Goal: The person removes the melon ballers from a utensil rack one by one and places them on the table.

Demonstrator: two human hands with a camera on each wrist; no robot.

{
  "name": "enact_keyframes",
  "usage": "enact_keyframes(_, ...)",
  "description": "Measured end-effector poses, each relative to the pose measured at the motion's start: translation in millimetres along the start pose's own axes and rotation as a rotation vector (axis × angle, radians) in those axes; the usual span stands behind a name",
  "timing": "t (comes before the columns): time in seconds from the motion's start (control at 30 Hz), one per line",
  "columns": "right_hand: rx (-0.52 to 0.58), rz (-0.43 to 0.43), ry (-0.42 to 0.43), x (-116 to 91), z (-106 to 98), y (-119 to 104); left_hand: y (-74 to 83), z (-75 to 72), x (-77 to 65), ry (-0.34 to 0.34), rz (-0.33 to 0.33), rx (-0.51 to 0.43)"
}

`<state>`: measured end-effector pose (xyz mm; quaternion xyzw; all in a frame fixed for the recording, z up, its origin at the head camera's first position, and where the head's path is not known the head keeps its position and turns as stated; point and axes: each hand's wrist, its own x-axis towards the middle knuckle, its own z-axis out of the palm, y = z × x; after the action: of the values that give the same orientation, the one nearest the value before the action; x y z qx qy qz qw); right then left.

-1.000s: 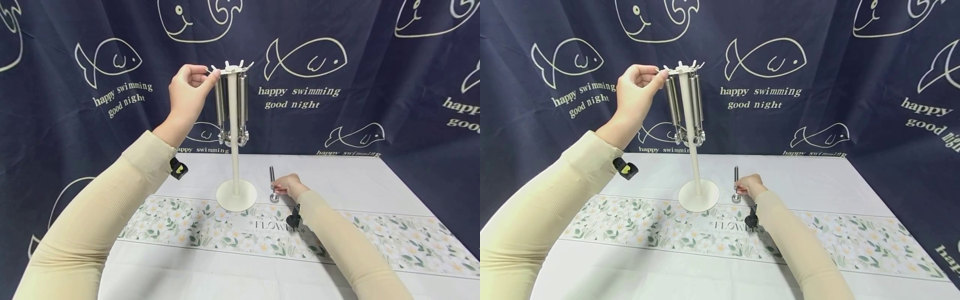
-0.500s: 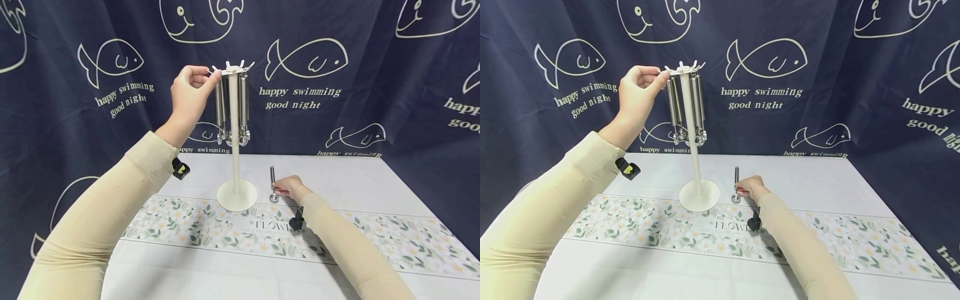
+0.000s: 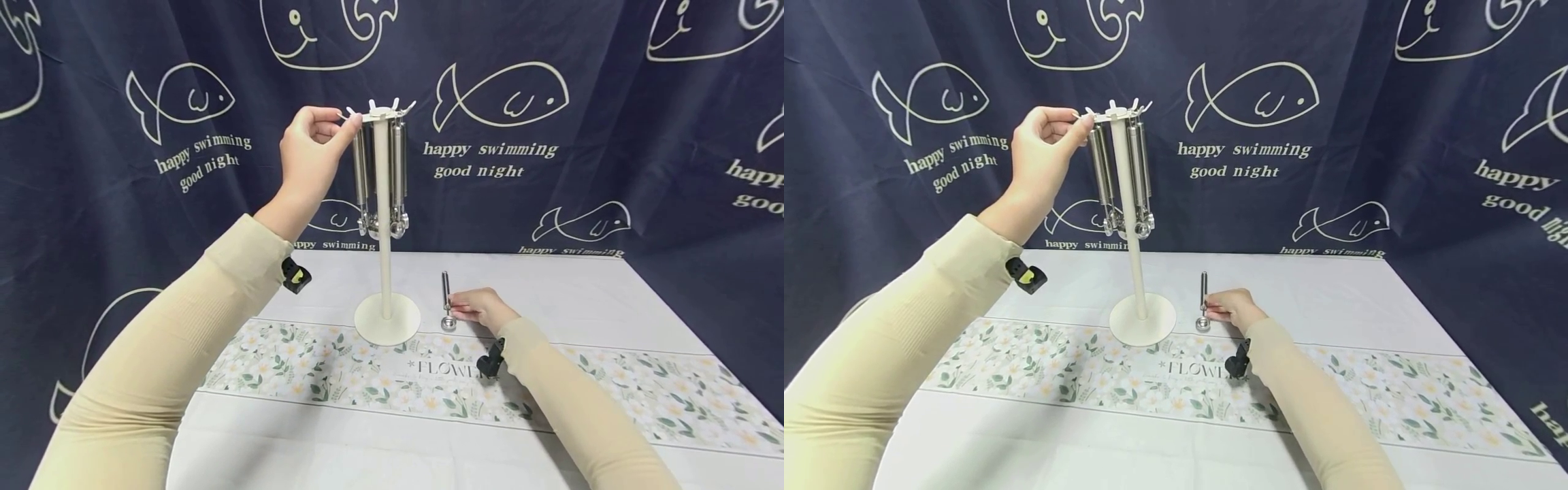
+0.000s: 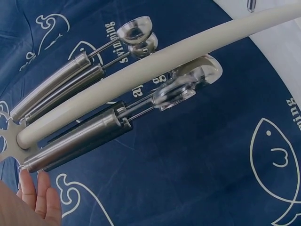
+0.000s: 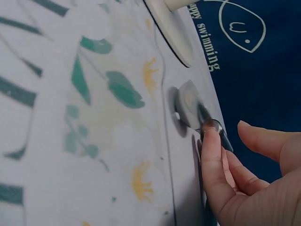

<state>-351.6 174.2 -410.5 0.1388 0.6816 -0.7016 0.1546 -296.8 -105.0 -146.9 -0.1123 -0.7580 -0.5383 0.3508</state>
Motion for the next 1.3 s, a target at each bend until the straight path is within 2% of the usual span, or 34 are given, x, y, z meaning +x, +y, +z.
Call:
enact_keyframes(0.2,0.049,-0.022,-0.04,0.0,-4.2,-2.4,0.1,0.7,-1.5,-0.004,-0.004,-0.019)
enact_keyframes(0.5,0.122,-0.04,-0.089,-0.7,1.1,-10.5,0.4,0.7,-1.7,0.002,-0.005,-0.062)
enact_keyframes(0.77,0.182,-0.063,-0.145,-4.8,4.0,-17.3,1.0,0.6,-3.4,-0.005,-0.008,-0.05)
enact_keyframes(0.93,0.21,-0.092,-0.198,-11.3,8.8,-27.1,1.5,0.7,-1.5,0.002,0.007,-0.059)
enact_keyframes(1.13,0.239,-0.112,-0.217,-20.8,12.0,-43.1,2.7,0.0,-0.3,-0.004,0.006,-0.059)
enact_keyframes(1.3,0.235,-0.168,-0.238,-32.1,16.5,-58.2,2.4,0.3,-0.6,-0.007,0.009,-0.05)
